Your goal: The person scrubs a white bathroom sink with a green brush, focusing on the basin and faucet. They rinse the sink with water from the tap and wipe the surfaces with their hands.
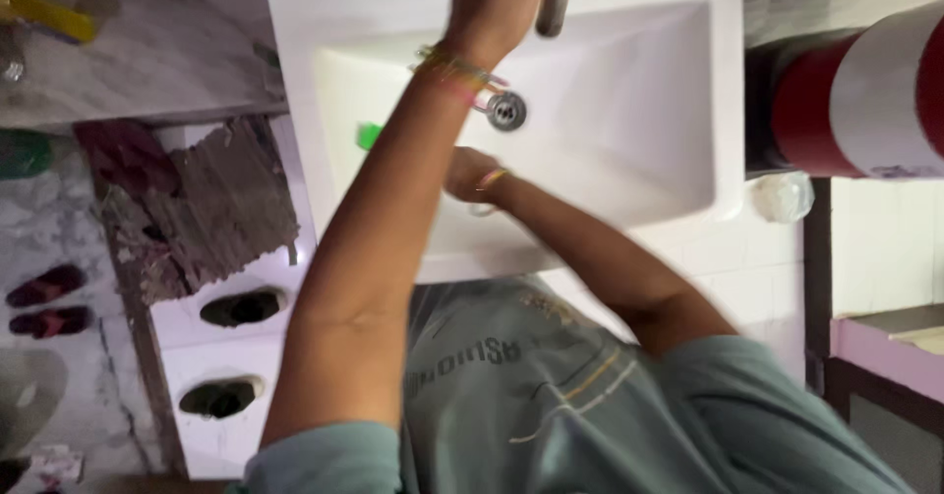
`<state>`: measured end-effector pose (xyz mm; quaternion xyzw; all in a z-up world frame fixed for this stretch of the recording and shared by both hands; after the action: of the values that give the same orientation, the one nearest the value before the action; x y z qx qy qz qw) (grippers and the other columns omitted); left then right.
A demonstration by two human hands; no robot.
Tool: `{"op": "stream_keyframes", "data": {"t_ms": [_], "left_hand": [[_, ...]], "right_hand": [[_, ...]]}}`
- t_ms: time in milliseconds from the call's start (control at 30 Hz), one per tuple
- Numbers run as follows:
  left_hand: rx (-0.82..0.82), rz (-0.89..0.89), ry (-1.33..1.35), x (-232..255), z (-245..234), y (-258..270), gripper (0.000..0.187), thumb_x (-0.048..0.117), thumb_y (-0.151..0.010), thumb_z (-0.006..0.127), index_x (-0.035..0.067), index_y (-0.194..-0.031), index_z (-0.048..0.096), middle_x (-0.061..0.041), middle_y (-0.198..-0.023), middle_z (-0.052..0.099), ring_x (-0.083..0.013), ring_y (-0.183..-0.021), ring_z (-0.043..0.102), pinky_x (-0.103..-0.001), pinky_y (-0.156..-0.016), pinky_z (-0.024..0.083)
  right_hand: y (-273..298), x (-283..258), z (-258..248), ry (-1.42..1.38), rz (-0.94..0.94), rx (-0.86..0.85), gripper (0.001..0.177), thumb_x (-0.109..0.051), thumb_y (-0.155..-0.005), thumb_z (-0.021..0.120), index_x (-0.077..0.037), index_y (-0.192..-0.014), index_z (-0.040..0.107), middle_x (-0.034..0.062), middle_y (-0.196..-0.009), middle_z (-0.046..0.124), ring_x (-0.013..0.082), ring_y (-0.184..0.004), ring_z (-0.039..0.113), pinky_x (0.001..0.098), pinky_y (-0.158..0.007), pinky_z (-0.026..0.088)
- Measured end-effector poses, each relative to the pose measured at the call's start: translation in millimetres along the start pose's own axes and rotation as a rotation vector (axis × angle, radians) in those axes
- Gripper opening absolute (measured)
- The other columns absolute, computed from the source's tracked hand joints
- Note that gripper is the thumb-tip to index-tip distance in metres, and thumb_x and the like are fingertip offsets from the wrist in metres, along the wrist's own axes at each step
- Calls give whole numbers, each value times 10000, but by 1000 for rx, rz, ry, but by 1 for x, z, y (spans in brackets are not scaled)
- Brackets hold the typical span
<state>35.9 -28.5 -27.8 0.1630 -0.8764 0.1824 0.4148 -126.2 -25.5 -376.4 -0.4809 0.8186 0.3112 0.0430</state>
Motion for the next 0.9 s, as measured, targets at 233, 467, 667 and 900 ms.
{"op": "stream_keyframes", "data": {"t_ms": [233, 467, 667, 900], "left_hand": [[-102, -49, -71, -71, -34, 203, 428, 290, -1049, 583, 47, -1401, 560, -204, -1414, 597, -384, -1326, 561, -455, -1106, 465], [-240, -80, -192, -70, -6, 293, 399, 266, -1035, 558, 21, -1348, 600, -200, -1437, 594, -392, -1364, 512, -501, -1151, 379], [-371, -59, -282, -66, -4, 322, 465, 389, -1038, 521, 41, -1322, 642, -151, -1386, 640, -345, -1331, 552, -533, -1153, 352], [-306, 17, -308, -56, -5, 326, 450, 410, -1018, 560, 67, -1275, 696, -122, -1358, 674, -372, -1271, 598, -517, -1100, 413]], "right_hand": [[186, 62, -206, 359, 517, -50, 424, -291, -1189, 355, -78, -1231, 719, 193, -1166, 746, 372, -1071, 708, 529, -931, 531], [206, -118, -91, 175, 294, -473, 463, -351, -1061, 374, -144, -1359, 661, 141, -1292, 700, 328, -1208, 657, 469, -1066, 489], [313, -5, -153, 374, 287, -204, 471, -129, -930, 474, -177, -1375, 623, 141, -1320, 665, 321, -1151, 651, 516, -967, 492], [350, -10, -61, 375, 229, 106, 351, -184, -1077, 352, -52, -1228, 640, 174, -834, 661, 323, -720, 640, 470, -693, 527]]}}
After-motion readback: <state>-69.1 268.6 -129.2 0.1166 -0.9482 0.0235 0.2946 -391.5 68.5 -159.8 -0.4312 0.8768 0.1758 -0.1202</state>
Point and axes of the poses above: each hand's wrist, its own y-axis away from the middle knuckle, its own z-axis out of the palm, x = y × z, the point moved 6 cm from there along -y, towards the middle knuckle
